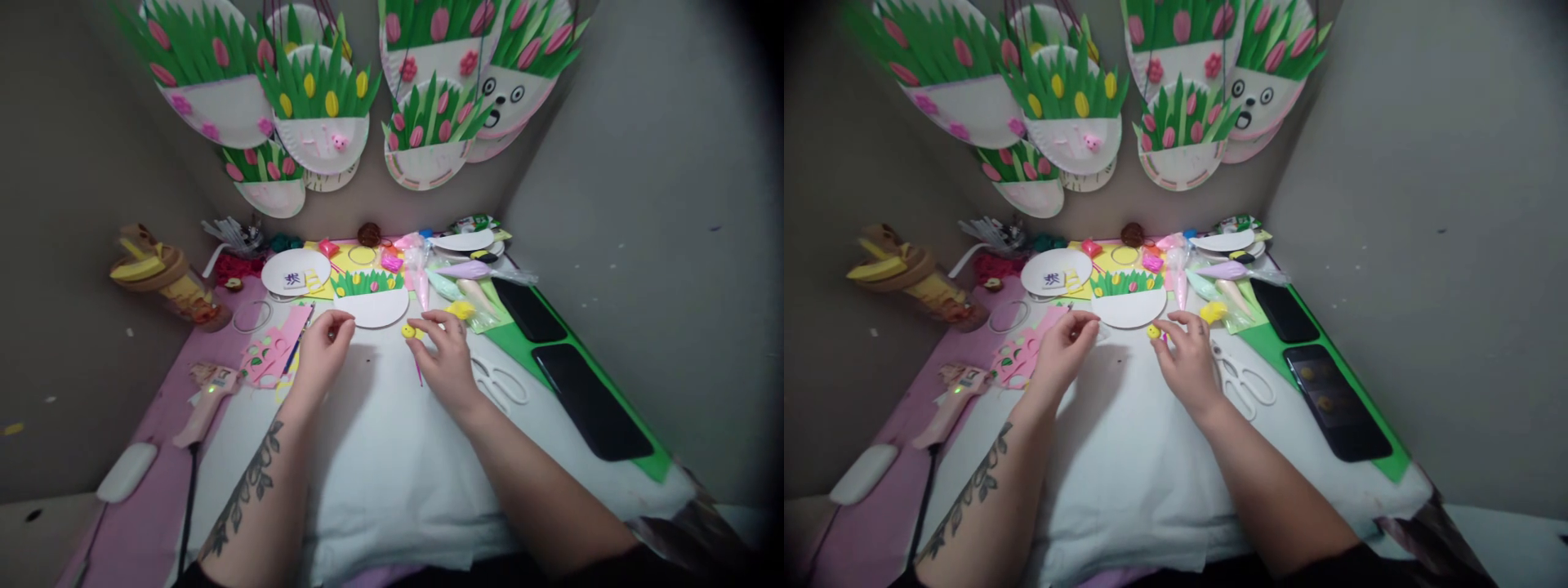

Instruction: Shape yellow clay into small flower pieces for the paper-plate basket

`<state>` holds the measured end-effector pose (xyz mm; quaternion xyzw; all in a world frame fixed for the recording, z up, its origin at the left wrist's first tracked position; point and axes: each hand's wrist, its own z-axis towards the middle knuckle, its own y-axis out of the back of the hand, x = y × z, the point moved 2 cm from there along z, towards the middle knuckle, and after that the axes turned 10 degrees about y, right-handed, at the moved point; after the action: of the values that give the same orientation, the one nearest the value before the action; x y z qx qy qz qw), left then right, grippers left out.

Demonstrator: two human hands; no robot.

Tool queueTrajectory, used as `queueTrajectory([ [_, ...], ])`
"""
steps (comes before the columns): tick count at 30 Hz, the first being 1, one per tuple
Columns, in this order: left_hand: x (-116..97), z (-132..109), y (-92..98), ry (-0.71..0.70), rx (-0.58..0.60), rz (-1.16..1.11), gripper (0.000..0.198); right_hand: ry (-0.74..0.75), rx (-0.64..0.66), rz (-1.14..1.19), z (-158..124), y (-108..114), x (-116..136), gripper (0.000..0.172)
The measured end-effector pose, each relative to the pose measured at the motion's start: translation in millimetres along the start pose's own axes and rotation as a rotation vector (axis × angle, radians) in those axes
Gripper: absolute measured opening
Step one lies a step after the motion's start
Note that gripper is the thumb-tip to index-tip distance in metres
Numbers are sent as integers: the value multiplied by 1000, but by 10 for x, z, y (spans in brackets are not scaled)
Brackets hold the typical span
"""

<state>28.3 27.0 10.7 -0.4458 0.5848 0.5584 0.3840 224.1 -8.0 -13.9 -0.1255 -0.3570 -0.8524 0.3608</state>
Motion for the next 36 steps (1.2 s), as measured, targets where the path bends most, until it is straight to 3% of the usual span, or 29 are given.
queueTrajectory([
  [2,-7,9,63,-107,19,412,13,6,111,-1,-21,-96,-48,20],
  [4,2,-26,43,-155,95,668,12,12,229,5,-52,-199,-63,20],
  [7,28,-91,-54,-143,175,847,16,-13,319,3,-93,-316,-70,19],
  [12,99,-100,-168,-143,231,945,18,-76,331,-12,-122,-382,-118,19],
  [20,158,-84,-194,-157,218,817,17,-88,305,33,-112,-311,-123,30],
  [24,83,-77,-208,-192,188,418,11,-39,185,72,-68,-208,-53,25],
  [29,19,-102,-266,-20,277,-79,14,53,70,117,-33,-103,74,15],
  [36,-27,-138,-265,79,361,-210,24,88,44,130,-14,-31,135,8],
])
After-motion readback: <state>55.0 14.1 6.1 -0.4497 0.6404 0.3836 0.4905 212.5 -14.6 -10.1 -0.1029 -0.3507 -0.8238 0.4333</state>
